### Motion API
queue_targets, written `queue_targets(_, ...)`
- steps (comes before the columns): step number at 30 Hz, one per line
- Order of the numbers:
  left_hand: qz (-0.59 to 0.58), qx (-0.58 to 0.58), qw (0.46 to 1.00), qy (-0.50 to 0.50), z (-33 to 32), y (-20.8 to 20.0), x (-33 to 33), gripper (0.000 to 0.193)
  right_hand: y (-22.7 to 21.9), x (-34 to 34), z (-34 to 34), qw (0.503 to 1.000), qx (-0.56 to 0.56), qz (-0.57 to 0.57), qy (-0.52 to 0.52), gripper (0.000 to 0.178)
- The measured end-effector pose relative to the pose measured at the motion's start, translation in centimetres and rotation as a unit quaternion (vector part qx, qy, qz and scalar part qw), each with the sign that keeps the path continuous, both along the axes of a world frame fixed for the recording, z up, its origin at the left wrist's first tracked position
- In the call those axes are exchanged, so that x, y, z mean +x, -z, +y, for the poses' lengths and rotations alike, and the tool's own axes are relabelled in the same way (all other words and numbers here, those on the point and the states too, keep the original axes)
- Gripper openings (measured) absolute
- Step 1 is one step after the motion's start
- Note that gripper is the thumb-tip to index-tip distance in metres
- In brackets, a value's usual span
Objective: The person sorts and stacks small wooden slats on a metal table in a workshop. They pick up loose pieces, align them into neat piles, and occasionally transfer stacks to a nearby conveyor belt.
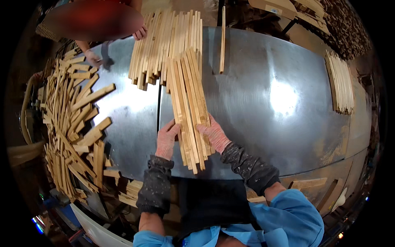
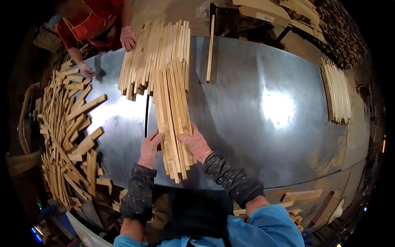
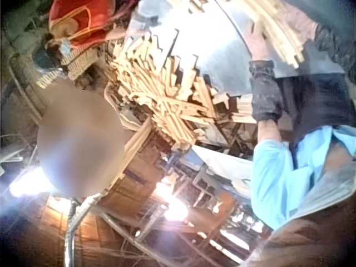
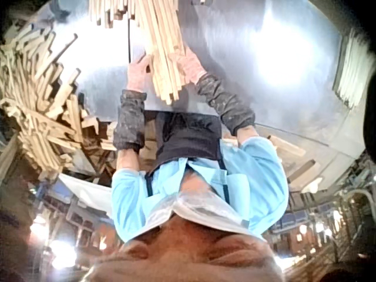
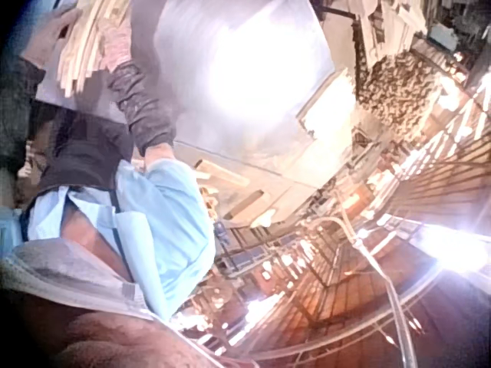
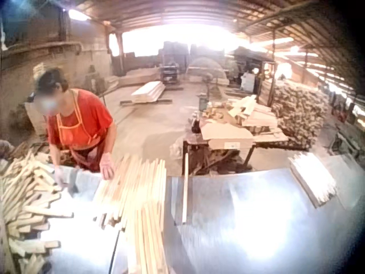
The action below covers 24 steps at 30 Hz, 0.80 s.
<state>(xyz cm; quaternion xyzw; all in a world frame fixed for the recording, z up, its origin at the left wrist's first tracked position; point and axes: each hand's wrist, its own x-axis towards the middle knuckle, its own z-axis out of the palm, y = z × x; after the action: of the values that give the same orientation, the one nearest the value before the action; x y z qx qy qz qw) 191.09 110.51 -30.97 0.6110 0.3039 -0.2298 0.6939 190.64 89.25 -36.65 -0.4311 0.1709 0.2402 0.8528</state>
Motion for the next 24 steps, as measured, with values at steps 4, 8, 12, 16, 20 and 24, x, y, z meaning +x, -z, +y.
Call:
queue_targets(4, -0.066, -0.045, 0.997, -0.019, 0.4, 2.7, -3.1, 0.055, -1.2, -2.0, 0.2, 1.0, -0.004, 0.03, -0.003, 0.078)
queue_targets(8, -0.091, -0.166, 0.977, -0.101, -0.1, 2.7, -6.0, 0.06, -1.0, -4.0, 1.2, 1.0, -0.015, -0.001, -0.013, 0.078)
queue_targets(12, -0.113, -0.179, 0.971, -0.112, 1.1, 1.6, -8.9, 0.061, -1.9, -6.5, 2.9, 0.996, -0.077, -0.008, -0.038, 0.079)
queue_targets(16, -0.129, -0.152, 0.97, -0.141, 3.7, -0.2, -13.1, 0.067, -3.9, -9.3, 5.8, 0.997, -0.05, -0.019, -0.059, 0.079)
queue_targets(20, -0.2, -0.137, 0.947, -0.208, 8.0, -0.1, -19.1, 0.069, -5.4, -12.0, 10.8, 0.987, -0.059, -0.058, -0.136, 0.078)
queue_targets(24, -0.272, -0.096, 0.895, -0.34, 12.2, 1.1, -26.7, 0.067, -2.7, -15.9, 18.3, 0.965, 0.011, -0.078, -0.25, 0.08)
